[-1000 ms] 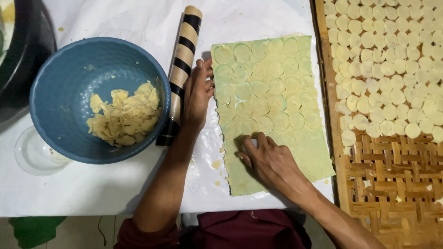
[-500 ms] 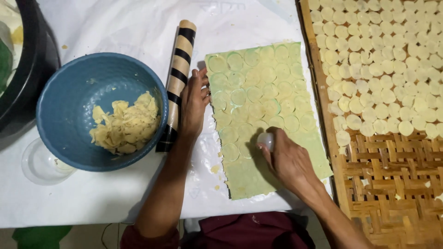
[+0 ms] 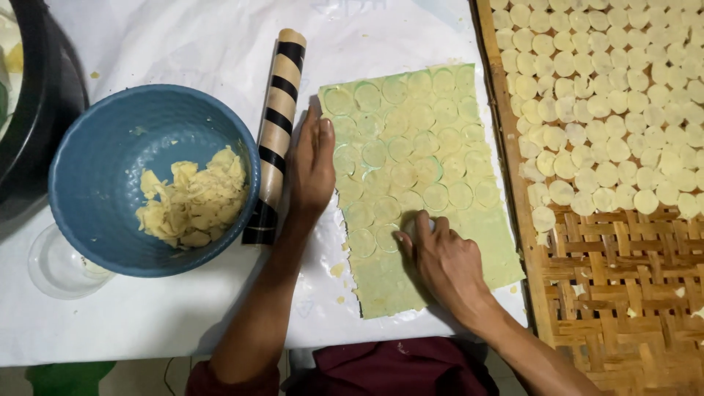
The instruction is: Cutting small circles out of a sheet of green dough using a circular mold and placing them on a tray.
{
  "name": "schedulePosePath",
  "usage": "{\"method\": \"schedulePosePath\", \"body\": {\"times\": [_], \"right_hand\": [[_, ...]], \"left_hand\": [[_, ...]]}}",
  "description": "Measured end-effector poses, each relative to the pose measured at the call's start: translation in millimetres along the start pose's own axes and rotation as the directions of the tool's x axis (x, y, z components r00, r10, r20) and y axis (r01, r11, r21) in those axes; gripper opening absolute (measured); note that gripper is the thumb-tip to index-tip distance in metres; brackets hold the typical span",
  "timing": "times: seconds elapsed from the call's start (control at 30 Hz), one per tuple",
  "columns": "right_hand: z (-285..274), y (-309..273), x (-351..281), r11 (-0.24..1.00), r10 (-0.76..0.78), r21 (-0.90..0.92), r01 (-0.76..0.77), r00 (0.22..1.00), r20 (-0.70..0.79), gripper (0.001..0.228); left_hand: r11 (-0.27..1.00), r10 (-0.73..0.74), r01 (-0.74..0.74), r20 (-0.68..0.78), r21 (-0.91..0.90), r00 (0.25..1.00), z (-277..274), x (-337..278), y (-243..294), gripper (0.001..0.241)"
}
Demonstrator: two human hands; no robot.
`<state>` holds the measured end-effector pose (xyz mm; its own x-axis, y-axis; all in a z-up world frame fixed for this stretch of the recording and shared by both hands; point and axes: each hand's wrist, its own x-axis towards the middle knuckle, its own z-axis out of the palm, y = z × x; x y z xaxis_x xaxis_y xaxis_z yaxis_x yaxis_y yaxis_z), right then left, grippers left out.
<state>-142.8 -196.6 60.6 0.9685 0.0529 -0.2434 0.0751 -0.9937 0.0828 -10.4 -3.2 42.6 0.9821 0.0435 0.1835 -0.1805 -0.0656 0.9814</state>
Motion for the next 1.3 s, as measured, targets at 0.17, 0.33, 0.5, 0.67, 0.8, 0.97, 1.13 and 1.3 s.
{"method": "schedulePosePath", "body": {"times": [0.17, 0.33, 0.5, 0.67, 0.8, 0.97, 1.13, 1.3], "right_hand": [[-4, 16, 4, 0.987, -0.16, -0.017, 0.16, 0.987, -0.019, 0.04], [0, 18, 7, 0.979, -0.196, 0.035, 0.202, 0.972, -0.127, 0.035], [-5, 9, 5, 0.992, -0.127, 0.003, 0.127, 0.992, 0.012, 0.045], [-11, 13, 2, 0.984, -0.176, 0.027, 0.175, 0.984, 0.041, 0.042], [-14, 19, 6, 0.978, -0.21, 0.015, 0.21, 0.975, 0.078, 0.038], [0, 11, 3, 0.993, -0.121, 0.001, 0.121, 0.993, 0.013, 0.044], [-14, 11, 6, 0.992, -0.087, 0.096, 0.076, 0.989, 0.122, 0.048], [-15, 25, 6, 0.98, -0.038, 0.2, -0.007, 0.975, 0.22, 0.045]], "left_hand": [[0.922, 0.298, -0.265, -0.08, 0.281, 0.951, 13, -34, 63, 0.061], [0.958, 0.279, -0.274, 0.057, -0.082, 0.958, 18, -135, 168, 0.053], [0.97, 0.242, -0.243, 0.05, 0.007, 0.969, 40, -213, 153, 0.049], [0.975, 0.21, -0.213, 0.052, 0.064, 0.976, 35, -202, 147, 0.046], [0.978, 0.177, -0.184, 0.079, 0.099, 0.981, 33, -185, 139, 0.044], [0.979, 0.142, -0.153, 0.092, 0.134, 0.986, 30, -150, 123, 0.042], [0.975, 0.118, -0.137, 0.116, 0.176, 0.986, 17, -121, 127, 0.041], [0.97, 0.076, -0.099, 0.11, 0.224, 0.991, 2, -94, 125, 0.04]]}}
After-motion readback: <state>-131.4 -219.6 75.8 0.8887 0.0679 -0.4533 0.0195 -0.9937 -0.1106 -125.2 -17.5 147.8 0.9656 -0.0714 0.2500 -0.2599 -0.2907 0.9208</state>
